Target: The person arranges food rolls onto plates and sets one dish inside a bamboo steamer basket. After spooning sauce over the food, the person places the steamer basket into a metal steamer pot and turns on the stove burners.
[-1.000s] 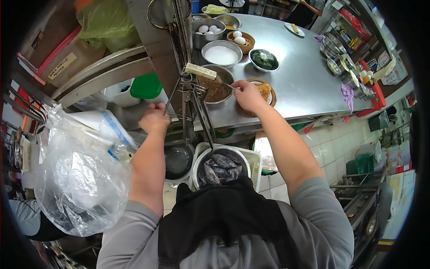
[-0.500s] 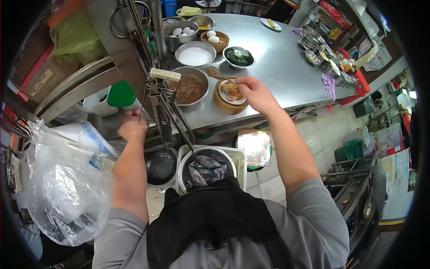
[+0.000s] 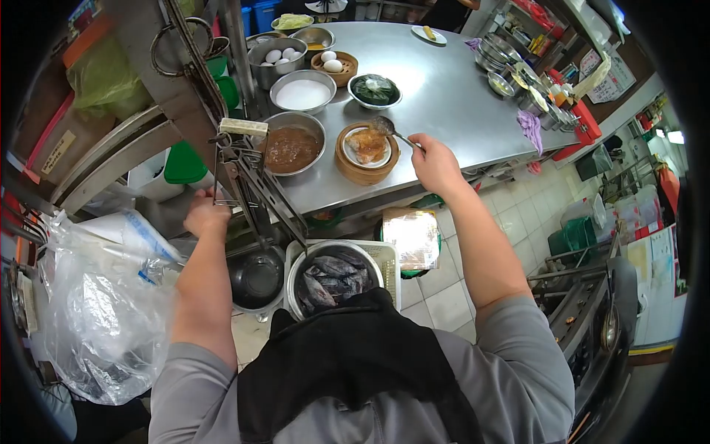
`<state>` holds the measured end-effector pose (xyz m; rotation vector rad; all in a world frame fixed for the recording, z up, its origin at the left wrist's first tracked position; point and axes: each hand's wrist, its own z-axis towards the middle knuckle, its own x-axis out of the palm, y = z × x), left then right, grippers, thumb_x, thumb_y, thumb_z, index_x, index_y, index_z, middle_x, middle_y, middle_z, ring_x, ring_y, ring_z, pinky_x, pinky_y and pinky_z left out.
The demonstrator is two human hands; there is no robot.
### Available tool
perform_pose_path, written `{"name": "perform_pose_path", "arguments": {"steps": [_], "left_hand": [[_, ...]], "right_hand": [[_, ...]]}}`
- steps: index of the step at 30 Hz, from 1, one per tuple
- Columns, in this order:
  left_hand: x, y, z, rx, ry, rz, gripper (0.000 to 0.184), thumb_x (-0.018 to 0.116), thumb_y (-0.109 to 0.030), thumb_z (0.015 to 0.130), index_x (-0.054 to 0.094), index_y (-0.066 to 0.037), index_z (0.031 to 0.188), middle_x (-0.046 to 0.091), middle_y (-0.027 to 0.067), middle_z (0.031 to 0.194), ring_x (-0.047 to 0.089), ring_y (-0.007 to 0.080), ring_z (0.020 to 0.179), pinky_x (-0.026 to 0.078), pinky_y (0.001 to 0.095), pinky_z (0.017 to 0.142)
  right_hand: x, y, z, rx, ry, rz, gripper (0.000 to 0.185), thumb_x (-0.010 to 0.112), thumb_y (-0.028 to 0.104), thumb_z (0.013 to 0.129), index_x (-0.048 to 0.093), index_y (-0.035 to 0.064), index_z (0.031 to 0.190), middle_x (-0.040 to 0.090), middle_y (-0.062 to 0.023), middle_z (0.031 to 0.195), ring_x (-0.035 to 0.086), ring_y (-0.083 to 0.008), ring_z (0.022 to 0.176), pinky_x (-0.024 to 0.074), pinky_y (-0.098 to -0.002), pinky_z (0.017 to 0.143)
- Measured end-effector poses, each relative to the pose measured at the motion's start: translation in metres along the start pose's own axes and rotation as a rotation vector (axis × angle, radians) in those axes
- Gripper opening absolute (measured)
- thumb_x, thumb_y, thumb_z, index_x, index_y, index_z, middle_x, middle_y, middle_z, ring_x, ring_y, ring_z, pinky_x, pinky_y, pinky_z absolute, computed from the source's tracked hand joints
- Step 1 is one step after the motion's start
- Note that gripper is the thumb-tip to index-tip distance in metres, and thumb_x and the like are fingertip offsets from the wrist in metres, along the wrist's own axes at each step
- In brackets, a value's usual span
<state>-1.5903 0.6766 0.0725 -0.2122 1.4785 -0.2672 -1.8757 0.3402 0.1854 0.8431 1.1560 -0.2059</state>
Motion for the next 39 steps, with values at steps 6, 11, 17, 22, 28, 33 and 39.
{"name": "perform_pose_path", "arguments": {"steps": [6, 11, 17, 22, 28, 33, 39], "left_hand": [[-0.002, -0.001, 0.000, -0.007, -0.003, 0.008, 0.040, 0.050, -0.052, 0.093, 0.067, -0.018, 0.103, 0.074, 0.0089, 0.099, 0.069, 0.0334, 0.097, 0.048, 0.0470, 0.089], [0.004, 0.002, 0.000, 0.006, -0.061, -0.019, 0.041, 0.048, -0.054, 0.093, 0.066, -0.018, 0.099, 0.074, 0.0094, 0.098, 0.069, 0.0336, 0.097, 0.048, 0.0474, 0.089], [0.003, 0.002, 0.001, 0.000, -0.032, -0.021, 0.040, 0.047, -0.053, 0.093, 0.066, -0.018, 0.097, 0.074, 0.0094, 0.100, 0.069, 0.0331, 0.098, 0.045, 0.0475, 0.092], [0.003, 0.003, 0.001, 0.004, -0.007, -0.003, 0.040, 0.043, -0.050, 0.093, 0.066, -0.018, 0.096, 0.074, 0.0103, 0.099, 0.069, 0.0328, 0.099, 0.045, 0.0487, 0.092], [0.001, 0.002, 0.001, -0.008, 0.016, -0.019, 0.040, 0.042, -0.050, 0.093, 0.066, -0.018, 0.096, 0.074, 0.0113, 0.101, 0.069, 0.0318, 0.101, 0.044, 0.0488, 0.094], [-0.004, 0.000, 0.002, -0.021, 0.041, -0.018, 0.038, 0.044, -0.049, 0.094, 0.065, -0.018, 0.098, 0.074, 0.0110, 0.102, 0.069, 0.0318, 0.101, 0.044, 0.0483, 0.093], [-0.006, -0.001, -0.002, 0.015, 0.030, -0.011, 0.039, 0.044, -0.049, 0.095, 0.065, -0.017, 0.102, 0.073, 0.0117, 0.103, 0.068, 0.0323, 0.103, 0.045, 0.0481, 0.095]], "right_hand": [[0.006, 0.000, 0.001, -0.082, -0.039, -0.046, 0.030, 0.050, 0.014, 0.095, 0.065, 0.0088, 0.120, 0.066, -0.0188, 0.115, 0.063, -0.0371, 0.106, 0.0501, -0.0449, 0.092], [0.007, -0.002, 0.000, -0.212, -0.064, -0.061, 0.027, 0.051, 0.012, 0.095, 0.065, 0.0122, 0.118, 0.065, -0.0176, 0.106, 0.063, -0.0378, 0.099, 0.0508, -0.0465, 0.087], [0.010, 0.000, -0.004, -0.256, -0.097, -0.094, 0.028, 0.053, 0.009, 0.093, 0.064, 0.0139, 0.118, 0.063, -0.0183, 0.101, 0.063, -0.0395, 0.094, 0.0508, -0.0482, 0.083], [0.015, 0.003, -0.015, -0.243, -0.143, -0.112, 0.029, 0.053, 0.009, 0.093, 0.063, 0.0151, 0.119, 0.062, -0.0183, 0.100, 0.062, -0.0405, 0.093, 0.0505, -0.0497, 0.081], [0.036, -0.009, -0.030, -0.166, -0.191, 0.216, 0.027, 0.053, 0.006, 0.094, 0.060, 0.0099, 0.120, 0.064, -0.0148, 0.096, 0.063, -0.0268, 0.078, 0.0499, -0.0385, 0.071], [0.079, -0.044, -0.067, 0.130, -0.169, 0.724, 0.025, 0.050, 0.007, 0.098, 0.054, -0.0021, 0.121, 0.059, -0.0022, 0.086, 0.052, -0.0064, 0.073, 0.0424, -0.0230, 0.064], [0.108, -0.018, -0.083, 0.237, -0.103, 0.837, 0.025, 0.048, 0.010, 0.102, 0.053, -0.0015, 0.124, 0.057, 0.0016, 0.086, 0.046, -0.0040, 0.072, 0.0395, -0.0216, 0.064]]}}
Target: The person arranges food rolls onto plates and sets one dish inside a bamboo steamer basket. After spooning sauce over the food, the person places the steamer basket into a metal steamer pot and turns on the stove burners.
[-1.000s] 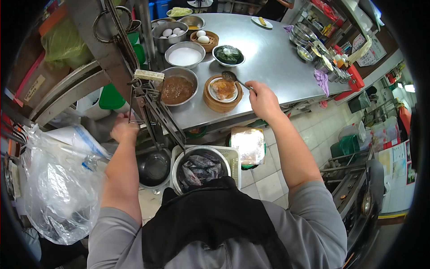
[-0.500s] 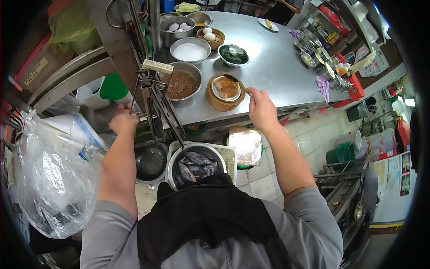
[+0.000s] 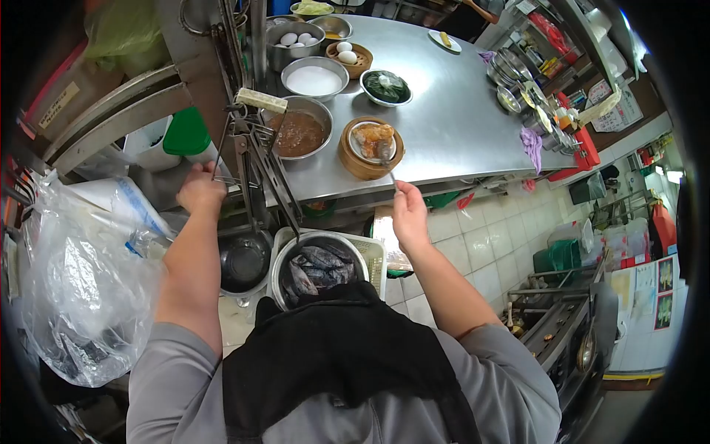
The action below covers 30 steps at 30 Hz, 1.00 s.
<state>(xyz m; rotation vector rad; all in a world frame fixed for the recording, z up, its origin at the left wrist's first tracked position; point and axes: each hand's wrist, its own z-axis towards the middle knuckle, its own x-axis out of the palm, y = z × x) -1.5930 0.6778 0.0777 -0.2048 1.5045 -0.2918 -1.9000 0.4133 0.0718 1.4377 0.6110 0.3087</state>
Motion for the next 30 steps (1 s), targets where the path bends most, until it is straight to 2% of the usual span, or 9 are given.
{"name": "perform_pose_path", "arguments": {"steps": [2, 6, 9, 11, 12, 13, 18, 21, 30], "left_hand": [[0.004, 0.002, 0.001, 0.004, -0.037, 0.019, 0.039, 0.043, -0.050, 0.095, 0.065, -0.018, 0.103, 0.073, 0.0117, 0.104, 0.068, 0.0320, 0.103, 0.045, 0.0481, 0.095], [0.010, 0.006, 0.005, -0.002, -0.027, 0.010, 0.041, 0.043, -0.052, 0.095, 0.066, -0.018, 0.102, 0.073, 0.0118, 0.103, 0.068, 0.0321, 0.103, 0.046, 0.0480, 0.094], [0.005, 0.003, 0.006, -0.017, -0.013, -0.008, 0.042, 0.043, -0.052, 0.094, 0.066, -0.018, 0.099, 0.073, 0.0109, 0.103, 0.068, 0.0319, 0.103, 0.045, 0.0474, 0.094], [-0.001, 0.000, 0.002, -0.030, 0.012, -0.040, 0.039, 0.045, -0.050, 0.094, 0.067, -0.018, 0.097, 0.073, 0.0102, 0.102, 0.068, 0.0317, 0.103, 0.045, 0.0468, 0.095], [-0.003, -0.001, 0.001, -0.036, 0.020, -0.050, 0.037, 0.046, -0.049, 0.094, 0.067, -0.018, 0.096, 0.074, 0.0095, 0.102, 0.068, 0.0313, 0.103, 0.044, 0.0462, 0.095], [-0.005, -0.002, 0.000, -0.042, 0.027, -0.060, 0.035, 0.047, -0.048, 0.094, 0.067, -0.018, 0.095, 0.074, 0.0088, 0.101, 0.068, 0.0308, 0.103, 0.044, 0.0455, 0.096], [-0.007, -0.002, 0.000, -0.046, 0.041, -0.066, 0.030, 0.051, -0.045, 0.093, 0.067, -0.020, 0.095, 0.073, 0.0065, 0.103, 0.068, 0.0287, 0.105, 0.043, 0.0437, 0.095], [-0.002, 0.001, 0.003, -0.040, 0.041, -0.040, 0.029, 0.051, -0.044, 0.093, 0.068, -0.020, 0.096, 0.073, 0.0057, 0.106, 0.068, 0.0279, 0.105, 0.044, 0.0437, 0.093], [-0.003, 0.000, 0.004, -0.056, 0.059, -0.042, 0.025, 0.054, -0.040, 0.090, 0.068, -0.021, 0.099, 0.073, 0.0052, 0.107, 0.068, 0.0271, 0.105, 0.044, 0.0438, 0.092]], "right_hand": [[0.009, 0.004, -0.004, -0.017, 0.039, 0.012, 0.024, 0.048, 0.011, 0.103, 0.054, 0.0007, 0.124, 0.053, 0.0054, 0.080, 0.039, -0.0002, 0.063, 0.0328, -0.0191, 0.055], [0.003, 0.009, 0.000, 0.050, 0.027, 0.083, 0.026, 0.049, 0.011, 0.102, 0.054, 0.0002, 0.125, 0.055, 0.0050, 0.080, 0.039, -0.0015, 0.060, 0.0341, -0.0204, 0.054], [-0.003, 0.021, 0.002, -0.071, 0.083, -0.071, 0.025, 0.052, 0.011, 0.100, 0.058, 0.0002, 0.122, 0.057, 0.0034, 0.076, 0.044, -0.0034, 0.061, 0.0376, -0.0227, 0.055], [-0.014, 0.043, 0.017, -0.248, 0.057, -0.425, 0.027, 0.059, 0.014, 0.094, 0.062, 0.0015, 0.117, 0.070, -0.0156, 0.086, 0.067, -0.0211, 0.077, 0.0512, -0.0325, 0.073], [-0.016, 0.074, 0.020, -0.219, 0.061, -0.533, 0.029, 0.062, 0.016, 0.089, 0.066, 0.0051, 0.116, 0.071, -0.0231, 0.093, 0.070, -0.0333, 0.088, 0.0528, -0.0381, 0.082], [-0.019, 0.084, 0.031, -0.286, 0.056, -0.674, 0.029, 0.062, 0.019, 0.089, 0.068, 0.0067, 0.115, 0.070, -0.0233, 0.094, 0.069, -0.0389, 0.090, 0.0535, -0.0439, 0.083], [-0.019, 0.150, 0.070, -0.306, 0.202, -1.164, 0.025, 0.059, 0.022, 0.089, 0.071, 0.0068, 0.105, 0.071, -0.0208, 0.097, 0.067, -0.0391, 0.092, 0.0532, -0.0473, 0.083], [-0.019, 0.165, 0.090, -0.377, 0.216, -1.169, 0.025, 0.057, 0.021, 0.089, 0.070, 0.0059, 0.103, 0.071, -0.0191, 0.097, 0.067, -0.0384, 0.093, 0.0533, -0.0465, 0.082], [-0.016, 0.161, 0.098, -0.573, 0.299, -1.250, 0.020, 0.053, 0.016, 0.095, 0.068, 0.0145, 0.108, 0.065, -0.0147, 0.099, 0.064, -0.0364, 0.091, 0.0517, -0.0465, 0.080]]}}
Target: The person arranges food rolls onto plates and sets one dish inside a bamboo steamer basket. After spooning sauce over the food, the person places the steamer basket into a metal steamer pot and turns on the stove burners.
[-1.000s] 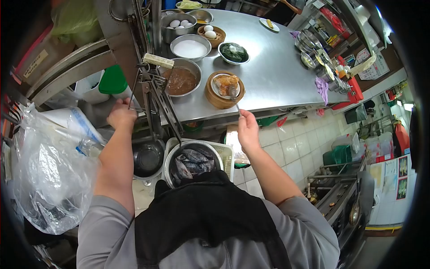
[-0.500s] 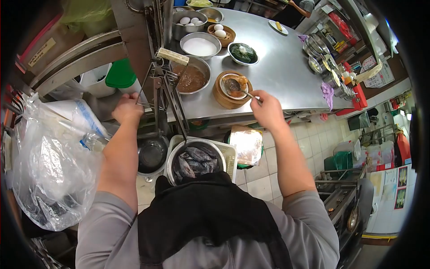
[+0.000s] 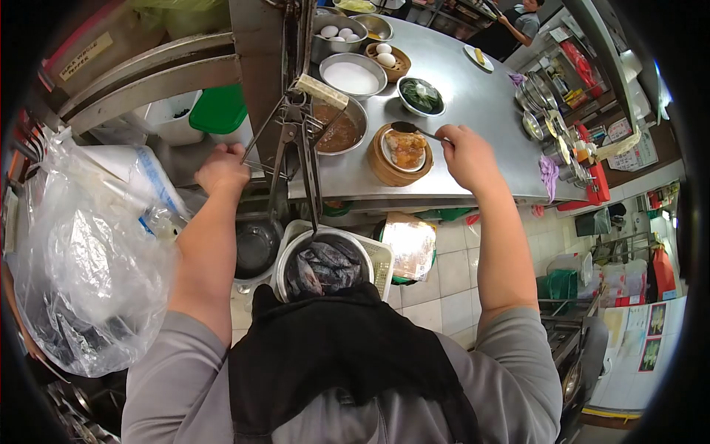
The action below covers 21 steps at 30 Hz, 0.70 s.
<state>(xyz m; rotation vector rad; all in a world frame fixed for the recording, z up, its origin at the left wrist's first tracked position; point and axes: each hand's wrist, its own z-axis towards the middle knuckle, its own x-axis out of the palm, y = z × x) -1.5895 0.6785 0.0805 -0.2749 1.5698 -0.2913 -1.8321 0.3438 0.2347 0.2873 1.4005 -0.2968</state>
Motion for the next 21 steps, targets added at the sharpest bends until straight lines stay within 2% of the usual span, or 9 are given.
{"name": "perform_pose_path", "arguments": {"steps": [7, 11, 16, 21], "left_hand": [[-0.007, -0.003, -0.004, -0.009, 0.005, -0.004, 0.022, 0.059, -0.038, 0.088, 0.067, -0.020, 0.099, 0.073, 0.0048, 0.104, 0.069, 0.0267, 0.102, 0.044, 0.0443, 0.091], [-0.006, -0.005, -0.003, -0.032, 0.000, -0.015, 0.022, 0.059, -0.038, 0.088, 0.067, -0.020, 0.098, 0.074, 0.0040, 0.102, 0.069, 0.0266, 0.102, 0.044, 0.0443, 0.092], [-0.006, -0.006, -0.003, -0.044, 0.010, 0.015, 0.024, 0.055, -0.041, 0.090, 0.067, -0.020, 0.096, 0.074, 0.0043, 0.101, 0.069, 0.0267, 0.102, 0.044, 0.0437, 0.092], [0.003, -0.002, 0.001, -0.018, -0.041, -0.008, 0.028, 0.052, -0.044, 0.092, 0.067, -0.020, 0.095, 0.074, 0.0042, 0.101, 0.069, 0.0271, 0.101, 0.044, 0.0424, 0.092]], "right_hand": [[0.004, -0.006, -0.005, -0.009, -0.107, 0.043, 0.019, 0.055, 0.016, 0.095, 0.069, 0.0181, 0.108, 0.064, -0.0134, 0.099, 0.064, -0.0351, 0.089, 0.0517, -0.0462, 0.077], [0.015, -0.017, 0.002, -0.038, -0.081, -0.053, 0.019, 0.056, 0.016, 0.094, 0.069, 0.0191, 0.107, 0.063, -0.0126, 0.096, 0.064, -0.0343, 0.090, 0.0519, -0.0459, 0.077], [0.001, -0.038, -0.001, 0.026, -0.029, -0.141, 0.019, 0.057, 0.016, 0.094, 0.070, 0.0198, 0.107, 0.062, -0.0126, 0.096, 0.064, -0.0342, 0.091, 0.0525, -0.0452, 0.078], [-0.002, -0.029, 0.004, -0.059, -0.044, -0.063, 0.020, 0.057, 0.015, 0.094, 0.071, 0.0191, 0.108, 0.062, -0.0134, 0.096, 0.064, -0.0342, 0.091, 0.0525, -0.0450, 0.077]]}}
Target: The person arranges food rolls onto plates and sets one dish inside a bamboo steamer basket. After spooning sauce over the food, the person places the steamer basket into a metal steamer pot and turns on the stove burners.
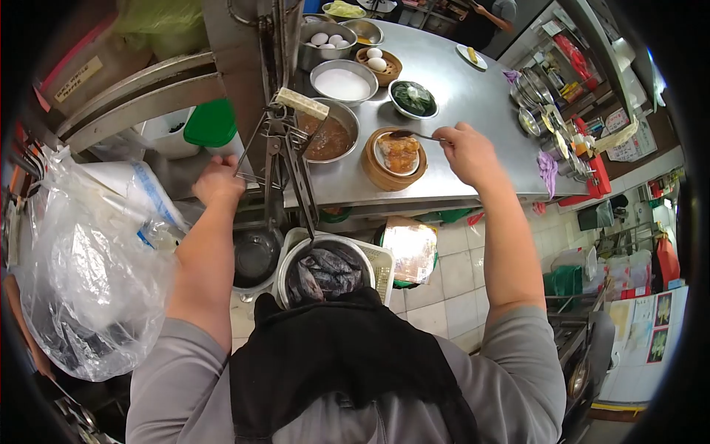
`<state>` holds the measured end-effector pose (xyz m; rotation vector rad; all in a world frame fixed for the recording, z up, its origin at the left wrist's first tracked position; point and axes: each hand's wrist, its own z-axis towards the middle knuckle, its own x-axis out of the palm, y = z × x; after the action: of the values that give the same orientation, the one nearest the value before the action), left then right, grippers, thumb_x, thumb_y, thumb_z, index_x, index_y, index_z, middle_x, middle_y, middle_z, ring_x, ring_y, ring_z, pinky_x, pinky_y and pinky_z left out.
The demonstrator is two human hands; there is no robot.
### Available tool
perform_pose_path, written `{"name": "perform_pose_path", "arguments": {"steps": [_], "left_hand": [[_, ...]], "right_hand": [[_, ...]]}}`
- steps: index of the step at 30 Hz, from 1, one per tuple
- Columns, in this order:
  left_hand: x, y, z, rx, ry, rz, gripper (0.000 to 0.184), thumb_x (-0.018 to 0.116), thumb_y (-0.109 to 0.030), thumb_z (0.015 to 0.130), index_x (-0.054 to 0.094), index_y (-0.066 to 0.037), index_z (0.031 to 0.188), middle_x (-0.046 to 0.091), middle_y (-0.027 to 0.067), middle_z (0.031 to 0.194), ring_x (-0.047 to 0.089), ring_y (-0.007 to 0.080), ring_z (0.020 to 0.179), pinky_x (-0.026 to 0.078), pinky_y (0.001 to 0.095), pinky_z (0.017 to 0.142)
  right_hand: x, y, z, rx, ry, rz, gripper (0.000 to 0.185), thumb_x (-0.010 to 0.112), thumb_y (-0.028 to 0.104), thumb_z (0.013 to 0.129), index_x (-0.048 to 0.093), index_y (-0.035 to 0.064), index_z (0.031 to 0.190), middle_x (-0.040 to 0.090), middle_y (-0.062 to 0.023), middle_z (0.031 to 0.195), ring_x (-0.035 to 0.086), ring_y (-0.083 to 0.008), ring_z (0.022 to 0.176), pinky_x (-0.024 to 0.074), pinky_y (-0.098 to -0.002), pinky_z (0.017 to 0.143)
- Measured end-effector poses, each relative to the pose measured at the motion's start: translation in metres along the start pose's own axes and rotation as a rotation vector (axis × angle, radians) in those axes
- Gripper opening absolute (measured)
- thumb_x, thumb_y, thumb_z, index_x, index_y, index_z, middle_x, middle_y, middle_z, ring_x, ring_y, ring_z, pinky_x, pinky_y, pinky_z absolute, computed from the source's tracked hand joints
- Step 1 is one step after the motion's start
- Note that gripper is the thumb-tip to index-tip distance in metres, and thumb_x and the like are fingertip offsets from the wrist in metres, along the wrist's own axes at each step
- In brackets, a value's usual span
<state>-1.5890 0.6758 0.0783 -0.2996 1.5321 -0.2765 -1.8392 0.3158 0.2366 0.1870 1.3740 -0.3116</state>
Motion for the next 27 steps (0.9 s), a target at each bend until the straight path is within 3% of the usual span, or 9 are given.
{"name": "perform_pose_path", "arguments": {"steps": [7, 10, 13, 22, 27], "left_hand": [[0.002, 0.002, 0.002, 0.014, 0.015, 0.004, 0.029, 0.051, -0.044, 0.093, 0.067, -0.020, 0.096, 0.074, 0.0057, 0.099, 0.069, 0.0280, 0.100, 0.044, 0.0444, 0.093], [0.001, 0.003, -0.001, 0.020, 0.008, 0.029, 0.031, 0.050, -0.045, 0.093, 0.067, -0.019, 0.096, 0.074, 0.0072, 0.098, 0.069, 0.0291, 0.099, 0.043, 0.0451, 0.093], [0.003, 0.001, 0.001, 0.021, -0.008, 0.027, 0.034, 0.049, -0.047, 0.093, 0.067, -0.019, 0.095, 0.074, 0.0081, 0.097, 0.069, 0.0301, 0.098, 0.043, 0.0458, 0.093], [0.005, 0.001, 0.001, 0.021, -0.031, 0.037, 0.037, 0.047, -0.050, 0.094, 0.067, -0.019, 0.093, 0.074, 0.0089, 0.097, 0.070, 0.0317, 0.095, 0.044, 0.0478, 0.092], [0.010, 0.003, 0.004, 0.004, -0.037, 0.072, 0.038, 0.046, -0.051, 0.094, 0.066, -0.019, 0.094, 0.074, 0.0080, 0.097, 0.070, 0.0312, 0.097, 0.044, 0.0469, 0.094]], "right_hand": [[-0.017, -0.005, -0.012, 0.065, -0.008, 0.079, 0.019, 0.058, 0.015, 0.093, 0.073, 0.0185, 0.105, 0.062, -0.0116, 0.095, 0.063, -0.0331, 0.092, 0.0517, -0.0441, 0.079], [-0.021, -0.004, -0.022, -0.091, 0.010, 0.165, 0.019, 0.059, 0.014, 0.092, 0.073, 0.0184, 0.103, 0.062, -0.0115, 0.094, 0.062, -0.0333, 0.091, 0.0510, -0.0448, 0.078], [-0.014, 0.001, -0.025, -0.113, 0.081, 0.013, 0.017, 0.060, 0.014, 0.091, 0.072, 0.0178, 0.103, 0.060, -0.0117, 0.089, 0.062, -0.0326, 0.088, 0.0501, -0.0440, 0.077], [-0.011, 0.006, -0.014, -0.072, -0.004, 0.090, 0.019, 0.058, 0.013, 0.091, 0.072, 0.0185, 0.102, 0.060, -0.0142, 0.091, 0.061, -0.0350, 0.090, 0.0495, -0.0461, 0.079], [-0.014, 0.001, -0.027, -0.129, 0.073, 0.036, 0.019, 0.058, 0.012, 0.090, 0.072, 0.0175, 0.102, 0.060, -0.0143, 0.091, 0.062, -0.0353, 0.088, 0.0499, -0.0460, 0.078]]}}
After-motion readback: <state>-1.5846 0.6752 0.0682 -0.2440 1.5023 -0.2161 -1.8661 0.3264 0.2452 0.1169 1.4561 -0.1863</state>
